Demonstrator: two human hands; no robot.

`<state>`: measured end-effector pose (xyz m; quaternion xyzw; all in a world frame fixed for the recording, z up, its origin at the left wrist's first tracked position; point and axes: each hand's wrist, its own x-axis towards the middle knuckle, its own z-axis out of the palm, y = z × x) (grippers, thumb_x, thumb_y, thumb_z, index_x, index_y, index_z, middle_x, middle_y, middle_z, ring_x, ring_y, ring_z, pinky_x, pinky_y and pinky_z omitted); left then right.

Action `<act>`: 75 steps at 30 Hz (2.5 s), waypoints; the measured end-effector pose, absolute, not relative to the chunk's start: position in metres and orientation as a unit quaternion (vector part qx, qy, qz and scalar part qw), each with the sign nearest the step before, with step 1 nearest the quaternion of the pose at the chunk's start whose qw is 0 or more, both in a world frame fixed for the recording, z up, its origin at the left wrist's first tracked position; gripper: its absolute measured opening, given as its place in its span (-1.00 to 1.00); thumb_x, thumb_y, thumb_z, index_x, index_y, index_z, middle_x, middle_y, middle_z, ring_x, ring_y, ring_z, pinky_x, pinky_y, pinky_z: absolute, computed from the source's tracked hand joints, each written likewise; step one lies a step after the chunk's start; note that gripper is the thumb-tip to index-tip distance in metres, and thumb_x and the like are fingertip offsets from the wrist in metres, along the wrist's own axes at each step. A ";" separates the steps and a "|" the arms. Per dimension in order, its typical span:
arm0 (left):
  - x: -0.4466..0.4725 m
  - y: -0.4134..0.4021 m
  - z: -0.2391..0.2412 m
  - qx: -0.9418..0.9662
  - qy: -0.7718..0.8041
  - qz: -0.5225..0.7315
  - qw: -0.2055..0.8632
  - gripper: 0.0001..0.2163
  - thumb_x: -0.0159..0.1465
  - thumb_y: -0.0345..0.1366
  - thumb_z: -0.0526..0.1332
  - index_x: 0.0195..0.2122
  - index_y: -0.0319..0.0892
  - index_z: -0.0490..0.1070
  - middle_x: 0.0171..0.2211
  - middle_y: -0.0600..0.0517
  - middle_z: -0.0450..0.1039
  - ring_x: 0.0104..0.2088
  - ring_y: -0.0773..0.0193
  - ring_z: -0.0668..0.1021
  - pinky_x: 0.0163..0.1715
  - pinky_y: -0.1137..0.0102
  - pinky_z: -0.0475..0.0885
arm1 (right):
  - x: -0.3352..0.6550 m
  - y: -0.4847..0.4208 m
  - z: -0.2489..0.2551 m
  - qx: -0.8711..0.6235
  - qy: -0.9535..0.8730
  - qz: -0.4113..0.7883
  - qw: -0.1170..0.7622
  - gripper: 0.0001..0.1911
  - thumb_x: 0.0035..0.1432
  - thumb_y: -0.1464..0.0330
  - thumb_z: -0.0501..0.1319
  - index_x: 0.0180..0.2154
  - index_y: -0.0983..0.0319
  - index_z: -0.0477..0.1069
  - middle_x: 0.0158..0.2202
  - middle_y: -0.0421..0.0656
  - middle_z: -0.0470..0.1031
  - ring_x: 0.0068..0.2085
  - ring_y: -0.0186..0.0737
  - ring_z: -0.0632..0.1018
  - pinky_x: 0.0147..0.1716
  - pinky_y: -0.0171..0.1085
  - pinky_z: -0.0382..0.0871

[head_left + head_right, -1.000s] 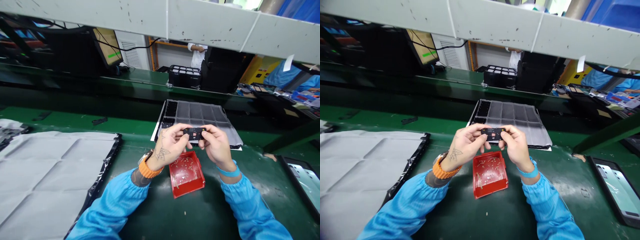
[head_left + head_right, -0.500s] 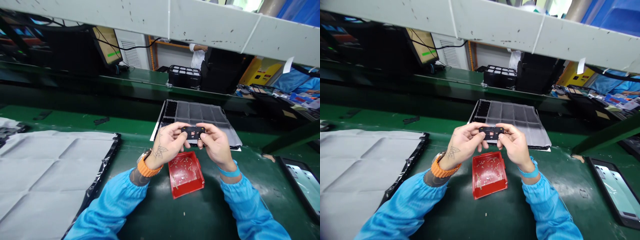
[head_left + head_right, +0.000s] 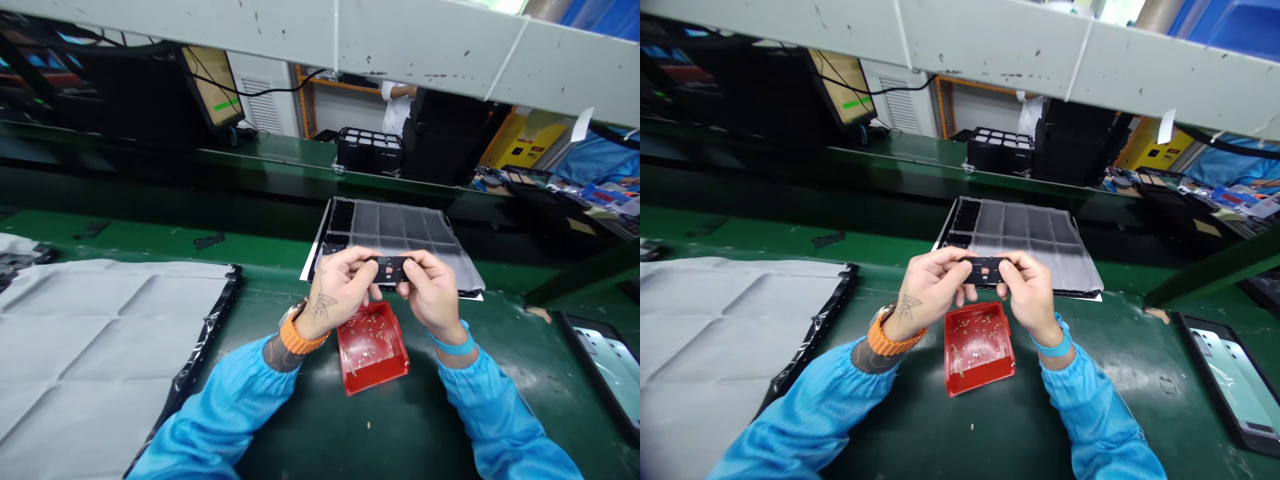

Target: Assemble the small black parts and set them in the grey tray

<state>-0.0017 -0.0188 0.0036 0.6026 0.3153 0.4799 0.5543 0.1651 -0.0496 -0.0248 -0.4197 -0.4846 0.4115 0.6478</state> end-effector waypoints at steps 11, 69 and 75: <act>0.004 -0.021 0.000 0.561 0.325 0.479 0.591 -0.76 0.22 -0.21 0.31 -0.22 -0.31 0.53 -0.71 0.10 0.46 -0.79 0.41 0.43 -0.79 0.58 0.32 | 0.159 -0.048 -0.025 -0.444 -0.451 0.387 0.671 -0.80 0.18 0.29 0.29 -0.46 0.21 0.43 -0.59 -0.32 0.31 -0.63 -0.46 0.26 -0.65 -0.41 0.16; -0.015 -0.003 -0.013 0.672 0.135 0.441 0.579 -0.53 0.31 -0.21 0.40 0.24 -0.12 0.50 0.05 -0.14 0.64 0.02 0.11 0.68 0.07 0.31 0.60 | 0.184 -0.071 0.019 -0.516 -0.758 0.161 0.366 -0.73 0.32 0.41 0.11 -0.46 0.17 0.35 -0.59 -0.28 0.41 -0.57 -0.35 0.36 -0.48 -0.30 0.18; -0.017 -0.001 -0.011 0.681 0.138 0.435 0.573 -0.53 0.31 -0.19 0.40 0.24 -0.13 0.50 0.05 -0.14 0.64 0.02 0.11 0.68 0.08 0.32 0.59 | 0.187 -0.071 0.020 -0.506 -0.757 0.220 0.350 -0.75 0.33 0.41 0.12 -0.43 0.17 0.41 -0.56 -0.27 0.47 -0.53 -0.32 0.45 -0.44 -0.30 0.24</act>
